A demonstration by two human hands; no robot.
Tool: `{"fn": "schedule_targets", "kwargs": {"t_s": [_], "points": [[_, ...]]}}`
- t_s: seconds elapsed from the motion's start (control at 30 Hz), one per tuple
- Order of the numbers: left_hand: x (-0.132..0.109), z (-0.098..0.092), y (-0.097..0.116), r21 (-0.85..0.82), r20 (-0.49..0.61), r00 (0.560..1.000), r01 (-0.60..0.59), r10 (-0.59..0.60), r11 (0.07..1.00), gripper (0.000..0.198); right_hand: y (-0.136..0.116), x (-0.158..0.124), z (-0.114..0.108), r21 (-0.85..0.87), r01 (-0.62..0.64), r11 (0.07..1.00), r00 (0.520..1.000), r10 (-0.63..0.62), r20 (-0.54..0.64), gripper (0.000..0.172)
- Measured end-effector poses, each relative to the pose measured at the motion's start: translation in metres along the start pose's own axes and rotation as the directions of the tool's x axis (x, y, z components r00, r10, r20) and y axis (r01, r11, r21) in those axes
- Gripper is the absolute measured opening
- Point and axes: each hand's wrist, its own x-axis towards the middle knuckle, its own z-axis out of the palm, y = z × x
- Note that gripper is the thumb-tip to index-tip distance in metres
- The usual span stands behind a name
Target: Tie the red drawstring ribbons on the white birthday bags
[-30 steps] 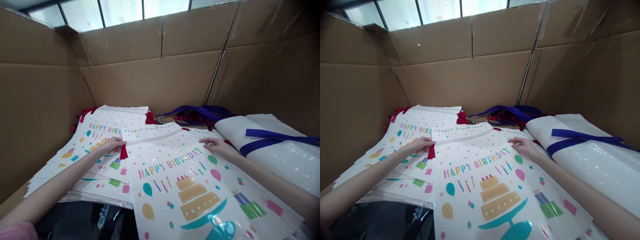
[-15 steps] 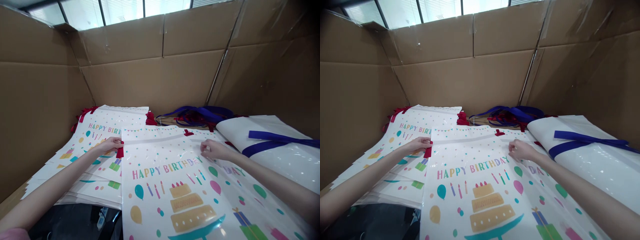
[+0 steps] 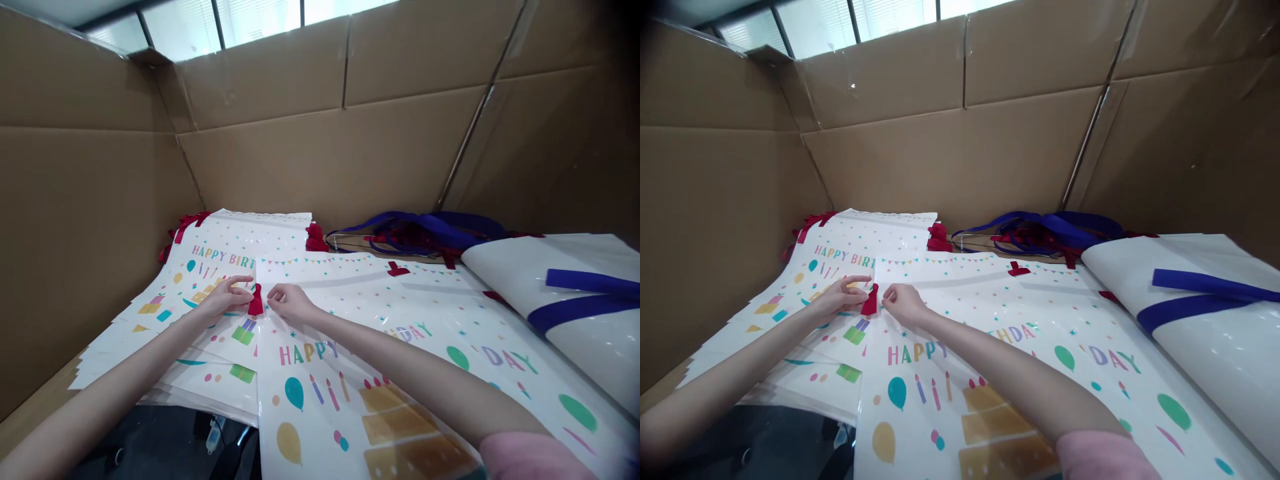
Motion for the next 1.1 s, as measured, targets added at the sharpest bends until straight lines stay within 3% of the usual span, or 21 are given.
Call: {"fn": "schedule_targets", "kwargs": {"t_s": [0.1,0.17,0.23,0.4,0.57,0.77,1.0,1.1], "points": [[-0.004,0.007,-0.001,-0.058,-0.018,0.999,-0.036,0.035,0.998,0.072,-0.007,0.007,0.002,0.292,-0.293,0.910,0.942,0.224,0.249,0.018],[-0.007,0.012,-0.003,-0.073,-0.043,0.998,-0.059,0.056,0.996,0.070,-0.009,0.010,0.000,0.363,-0.381,0.850,0.902,0.256,0.349,0.023],[-0.008,0.016,-0.005,-0.069,-0.078,0.994,-0.080,0.074,0.994,0.070,-0.010,0.013,-0.001,0.376,-0.421,0.825,0.885,0.284,0.368,0.023],[-0.007,0.020,-0.009,-0.073,-0.084,0.990,-0.119,0.113,0.990,0.068,-0.008,0.014,0.003,0.383,-0.430,0.817,0.890,0.312,0.333,0.017],[-0.005,0.018,-0.006,-0.072,-0.043,0.998,-0.055,0.052,0.996,0.067,-0.011,0.011,0.000,0.371,-0.421,0.828,0.893,0.306,0.331,0.021],[0.012,0.008,-0.002,0.163,-0.099,0.995,-0.011,0.028,0.987,0.050,-0.014,0.008,-0.003,0.358,-0.414,0.837,0.894,0.299,0.333,0.020],[0.036,0.004,0.005,0.248,0.089,0.996,0.005,-0.028,0.969,0.042,-0.006,0.011,0.003,0.363,-0.394,0.845,0.906,0.290,0.309,0.019],[0.040,0.003,0.009,0.290,0.171,0.985,-0.048,-0.003,0.956,0.038,-0.009,0.009,0.002,0.348,-0.392,0.851,0.906,0.292,0.306,0.014]]}}
